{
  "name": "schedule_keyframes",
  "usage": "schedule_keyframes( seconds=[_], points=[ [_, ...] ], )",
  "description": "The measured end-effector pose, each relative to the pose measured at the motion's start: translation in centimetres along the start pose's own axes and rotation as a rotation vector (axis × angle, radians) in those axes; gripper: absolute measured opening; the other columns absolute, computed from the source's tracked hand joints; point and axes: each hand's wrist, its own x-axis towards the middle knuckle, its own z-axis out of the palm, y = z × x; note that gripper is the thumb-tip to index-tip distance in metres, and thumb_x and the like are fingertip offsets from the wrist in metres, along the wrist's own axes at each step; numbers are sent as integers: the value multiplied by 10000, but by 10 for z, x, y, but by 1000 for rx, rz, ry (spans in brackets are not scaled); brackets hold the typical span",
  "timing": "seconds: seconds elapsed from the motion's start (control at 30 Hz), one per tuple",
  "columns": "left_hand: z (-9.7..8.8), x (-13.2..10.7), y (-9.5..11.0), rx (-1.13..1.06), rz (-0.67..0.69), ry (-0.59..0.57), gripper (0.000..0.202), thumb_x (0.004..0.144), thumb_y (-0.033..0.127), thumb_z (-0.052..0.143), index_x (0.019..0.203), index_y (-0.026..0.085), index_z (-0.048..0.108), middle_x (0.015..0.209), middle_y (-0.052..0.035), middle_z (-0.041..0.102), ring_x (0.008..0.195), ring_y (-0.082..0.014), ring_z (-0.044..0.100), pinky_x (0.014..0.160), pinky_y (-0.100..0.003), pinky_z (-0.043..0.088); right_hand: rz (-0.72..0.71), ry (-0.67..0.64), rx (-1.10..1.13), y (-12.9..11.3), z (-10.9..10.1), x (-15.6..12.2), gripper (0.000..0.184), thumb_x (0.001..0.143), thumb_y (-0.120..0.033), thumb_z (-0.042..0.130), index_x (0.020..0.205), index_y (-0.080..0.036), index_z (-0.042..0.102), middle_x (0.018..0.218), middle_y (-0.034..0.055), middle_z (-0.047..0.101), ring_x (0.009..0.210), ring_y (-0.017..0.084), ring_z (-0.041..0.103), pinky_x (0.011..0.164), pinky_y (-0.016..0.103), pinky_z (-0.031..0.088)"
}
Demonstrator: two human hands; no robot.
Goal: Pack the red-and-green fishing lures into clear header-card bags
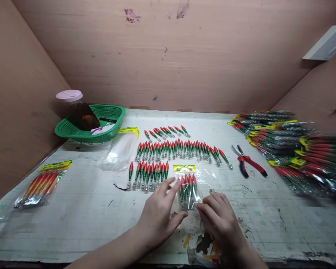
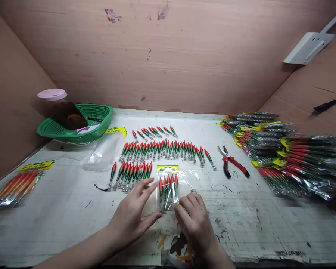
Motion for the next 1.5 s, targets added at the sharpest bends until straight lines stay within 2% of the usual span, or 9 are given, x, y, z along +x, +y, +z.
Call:
schedule_keyframes(
  seconds=[0.13,0.33,0.57,0.8,1.07,1.2,1.33,1.4,1.5],
  points=[
    [19,15,-11,355,401,-180,619,756,251,641,1318,95,436,1427,-188,411,1364,-349,280,1083,-563,305,-6,-66,-37,7,7,-4,174,870,-89,467,756,-169,573,712,43,538,702,159,439,669,308,355],
    [29,32,-28,433,528,-191,468,845,208,490,1292,73,463,1376,-184,476,1322,-282,376,1070,-479,370,-62,-69,-49,17,12,-7,185,876,-86,447,813,-158,605,802,71,577,764,175,449,677,307,360],
    [23,32,-30,418,547,-173,457,847,196,472,1287,71,470,1365,-169,492,1319,-268,384,1071,-498,367,-28,-80,-80,14,19,-1,246,883,-116,430,675,-175,549,716,51,534,735,172,419,677,308,356],
    [16,31,-29,345,525,-185,569,800,132,462,1360,86,375,1395,-168,459,1354,-247,325,1094,-507,326,13,-136,-98,7,25,7,122,855,-110,490,795,-169,579,832,65,573,817,196,443,757,339,369],
    [23,32,-30,346,491,-73,465,833,91,397,1295,91,451,1275,-164,581,1257,-243,475,1044,-469,413,37,-139,-100,7,33,14,117,835,-104,505,784,-171,587,829,61,580,788,196,436,730,341,372],
    [20,14,-23,343,385,23,489,855,196,480,1334,129,405,1296,-173,548,1228,-290,492,986,-493,451,63,-129,-80,6,17,11,85,843,-108,512,841,-160,579,848,66,579,819,199,462,751,350,386],
    [15,-11,-14,85,-35,20,465,854,310,514,1279,148,420,915,-96,647,698,-179,640,651,-333,551,217,-94,107,-3,-7,5,91,867,-98,486,885,-161,550,815,53,544,772,168,487,645,279,397],
    [17,-17,-11,-86,-210,-42,425,853,289,498,1248,152,420,763,-24,617,547,-130,579,565,-277,513,257,-106,194,-10,-8,2,129,879,-87,459,843,-177,542,769,32,528,724,147,489,607,250,391],
    [21,-13,-9,-242,-297,-60,454,829,239,485,1263,152,383,719,5,594,559,-126,573,549,-247,474,274,-128,159,-19,6,2,119,877,-119,481,801,-187,542,759,26,531,714,150,485,606,253,375]
  ],
)
